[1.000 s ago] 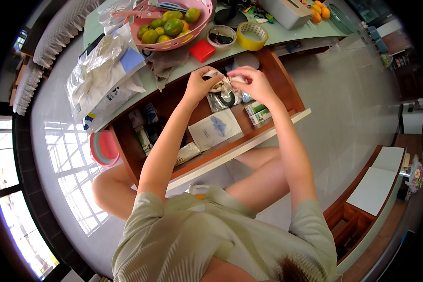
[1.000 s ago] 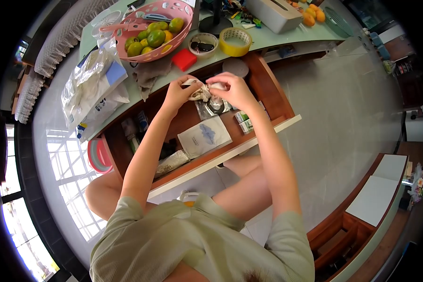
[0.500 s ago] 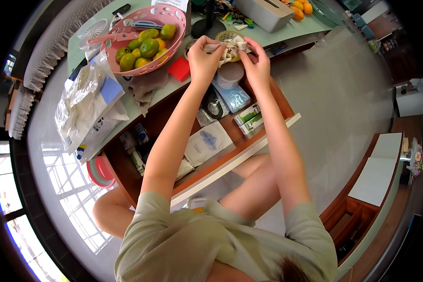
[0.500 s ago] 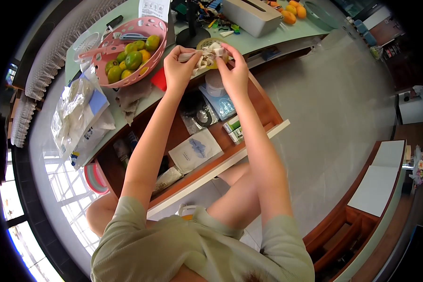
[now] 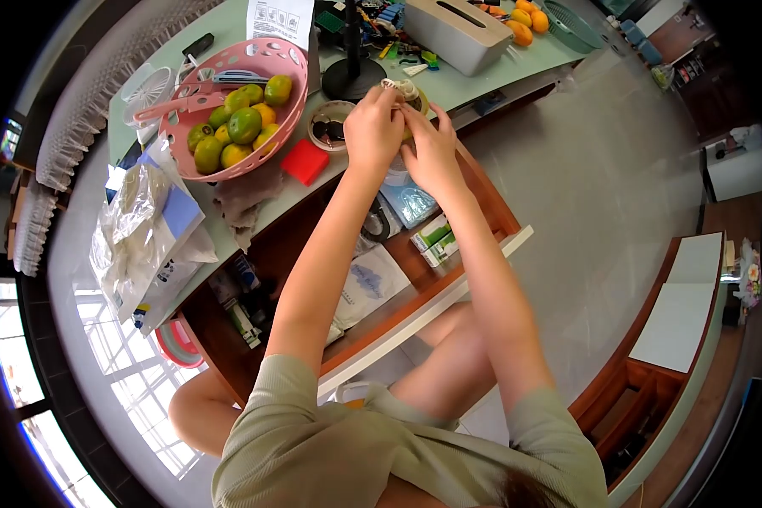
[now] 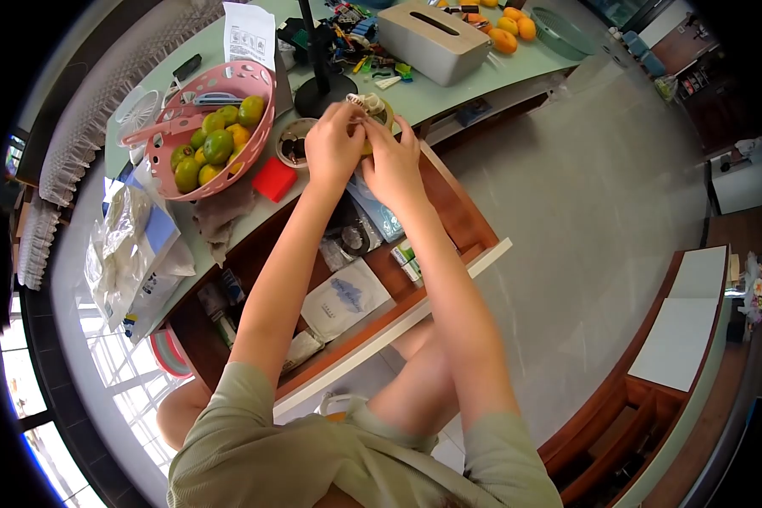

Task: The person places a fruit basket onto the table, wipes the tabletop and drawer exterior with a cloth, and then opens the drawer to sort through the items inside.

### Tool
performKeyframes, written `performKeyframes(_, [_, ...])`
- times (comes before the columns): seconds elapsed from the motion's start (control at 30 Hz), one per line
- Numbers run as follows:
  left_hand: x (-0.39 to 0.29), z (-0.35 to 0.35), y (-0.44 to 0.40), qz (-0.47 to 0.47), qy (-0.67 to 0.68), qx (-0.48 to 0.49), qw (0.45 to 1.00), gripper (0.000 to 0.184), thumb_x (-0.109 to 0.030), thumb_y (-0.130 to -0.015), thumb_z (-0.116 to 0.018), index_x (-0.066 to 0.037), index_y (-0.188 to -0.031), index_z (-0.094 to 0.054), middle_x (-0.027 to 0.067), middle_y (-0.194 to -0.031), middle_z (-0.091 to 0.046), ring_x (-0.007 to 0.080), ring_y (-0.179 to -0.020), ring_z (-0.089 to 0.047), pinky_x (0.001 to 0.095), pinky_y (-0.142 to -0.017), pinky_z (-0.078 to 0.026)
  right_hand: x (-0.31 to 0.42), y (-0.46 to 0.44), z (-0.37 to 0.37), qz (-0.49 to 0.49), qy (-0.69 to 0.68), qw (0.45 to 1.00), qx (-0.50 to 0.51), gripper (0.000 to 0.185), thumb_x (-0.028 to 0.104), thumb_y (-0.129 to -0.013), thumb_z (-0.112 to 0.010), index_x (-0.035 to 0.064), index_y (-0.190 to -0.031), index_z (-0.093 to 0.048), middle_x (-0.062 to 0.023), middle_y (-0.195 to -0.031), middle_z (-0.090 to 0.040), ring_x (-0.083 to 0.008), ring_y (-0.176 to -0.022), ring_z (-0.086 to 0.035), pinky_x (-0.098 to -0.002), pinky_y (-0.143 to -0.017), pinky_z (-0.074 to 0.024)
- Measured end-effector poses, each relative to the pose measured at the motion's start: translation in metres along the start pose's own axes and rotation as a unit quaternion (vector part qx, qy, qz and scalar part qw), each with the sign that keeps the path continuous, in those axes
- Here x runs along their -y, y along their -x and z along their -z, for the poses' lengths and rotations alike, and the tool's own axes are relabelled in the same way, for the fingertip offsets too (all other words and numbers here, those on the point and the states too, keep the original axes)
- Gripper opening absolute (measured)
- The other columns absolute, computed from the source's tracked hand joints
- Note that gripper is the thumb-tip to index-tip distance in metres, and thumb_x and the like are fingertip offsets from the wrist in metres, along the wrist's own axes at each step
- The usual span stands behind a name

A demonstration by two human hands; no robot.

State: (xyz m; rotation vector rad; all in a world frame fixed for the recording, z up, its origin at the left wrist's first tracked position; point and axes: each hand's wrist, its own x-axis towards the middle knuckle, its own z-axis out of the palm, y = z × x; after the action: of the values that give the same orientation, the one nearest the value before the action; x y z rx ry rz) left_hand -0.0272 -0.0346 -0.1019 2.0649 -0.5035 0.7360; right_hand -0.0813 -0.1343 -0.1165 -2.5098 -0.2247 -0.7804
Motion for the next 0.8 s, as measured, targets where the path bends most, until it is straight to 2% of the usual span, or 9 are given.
performKeyframes(0.07, [0.006,-0.001,0.003,-0.056,-0.059,0.039,0.996,0.014,-0.009,-0.07,-0.058,-0.006,-0.083,-0.062,0.0092,-0.079,-0.061,0.0272,-0.074,-0.06,0.0352,-0.066,-0.049,0.001,0.001,0.0,-0.003,0.037,0.999,-0.002,0.041,0.006,-0.073,-0.057,0.0069,-0.114,-0.053,-0.0061,-0.125,-0.049,-0.0356,-0.119,-0.034,-0.0468,-0.098,-0.0282])
performKeyframes(0.1, [0.002,0.001,0.003,-0.039,-0.046,0.064,0.996,0.018,-0.01,-0.069,-0.056,-0.006,-0.086,-0.063,0.01,-0.079,-0.061,0.0265,-0.076,-0.06,0.0361,-0.074,-0.048,0.001,0.001,-0.001,-0.007,0.035,0.999,-0.006,0.041,0.006,-0.073,-0.058,0.0069,-0.114,-0.053,-0.0066,-0.125,-0.049,-0.0355,-0.12,-0.034,-0.0461,-0.098,-0.0284])
performKeyframes(0.2, [0.007,-0.003,0.003,-0.095,-0.08,0.064,0.99,0.017,-0.01,-0.071,-0.054,-0.005,-0.084,-0.062,0.0111,-0.078,-0.061,0.0277,-0.076,-0.059,0.0384,-0.082,-0.046,-0.002,0.0,-0.001,-0.014,0.026,0.999,-0.022,0.038,0.008,-0.074,-0.06,0.0068,-0.111,-0.054,-0.0084,-0.126,-0.048,-0.035,-0.119,-0.036,-0.0449,-0.098,-0.0297])
performKeyframes(0.3, [0.013,-0.004,0.006,-0.115,-0.139,0.146,0.973,0.017,-0.012,-0.072,-0.053,-0.005,-0.085,-0.062,0.0105,-0.08,-0.062,0.0283,-0.081,-0.058,0.0436,-0.091,-0.041,-0.004,0.003,-0.001,-0.01,0.008,0.999,-0.045,0.033,0.008,-0.073,-0.059,0.0065,-0.106,-0.056,-0.0104,-0.121,-0.05,-0.0342,-0.115,-0.039,-0.0452,-0.095,-0.0324])
performKeyframes(0.4, [0.008,-0.005,0.012,-0.145,-0.191,0.078,0.968,0.019,-0.013,-0.074,-0.053,-0.007,-0.09,-0.062,0.0084,-0.088,-0.062,0.0289,-0.09,-0.055,0.0475,-0.093,-0.038,-0.006,0.005,0.004,-0.012,-0.006,0.998,-0.061,0.033,0.005,-0.072,-0.059,0.0074,-0.104,-0.057,-0.0119,-0.118,-0.051,-0.0336,-0.112,-0.042,-0.0443,-0.094,-0.035])
performKeyframes(0.53, [-0.008,0.011,0.023,-0.149,-0.187,0.046,0.97,0.025,-0.012,-0.074,-0.055,-0.009,-0.098,-0.06,0.0078,-0.102,-0.058,0.0306,-0.104,-0.049,0.049,-0.096,-0.033,-0.007,0.007,0.016,-0.016,-0.038,0.993,-0.114,0.031,0.002,-0.071,-0.057,0.0086,-0.101,-0.059,-0.0131,-0.109,-0.054,-0.0336,-0.104,-0.047,-0.0413,-0.091,-0.0388])
performKeyframes(0.6, [-0.015,0.021,0.034,-0.15,-0.182,0.03,0.971,0.028,-0.01,-0.073,-0.055,-0.009,-0.101,-0.059,0.0082,-0.106,-0.056,0.0316,-0.109,-0.046,0.0489,-0.097,-0.033,-0.006,0.011,0.023,-0.03,-0.063,0.992,-0.108,0.029,0.002,-0.071,-0.057,0.0082,-0.099,-0.06,-0.0129,-0.107,-0.056,-0.033,-0.102,-0.048,-0.0406,-0.09,-0.0394])
performKeyframes(0.8, [-0.022,0.058,0.09,-0.103,-0.115,0.109,0.982,0.028,-0.006,-0.072,-0.056,-0.01,-0.099,-0.06,0.0067,-0.105,-0.056,0.0307,-0.11,-0.046,0.0457,-0.098,-0.034,0.0,0.029,0.035,-0.062,-0.151,0.986,-0.041,0.017,0.005,-0.077,-0.055,0.008,-0.091,-0.063,-0.007,-0.093,-0.062,-0.0259,-0.086,-0.057,-0.0328,-0.077,-0.0457])
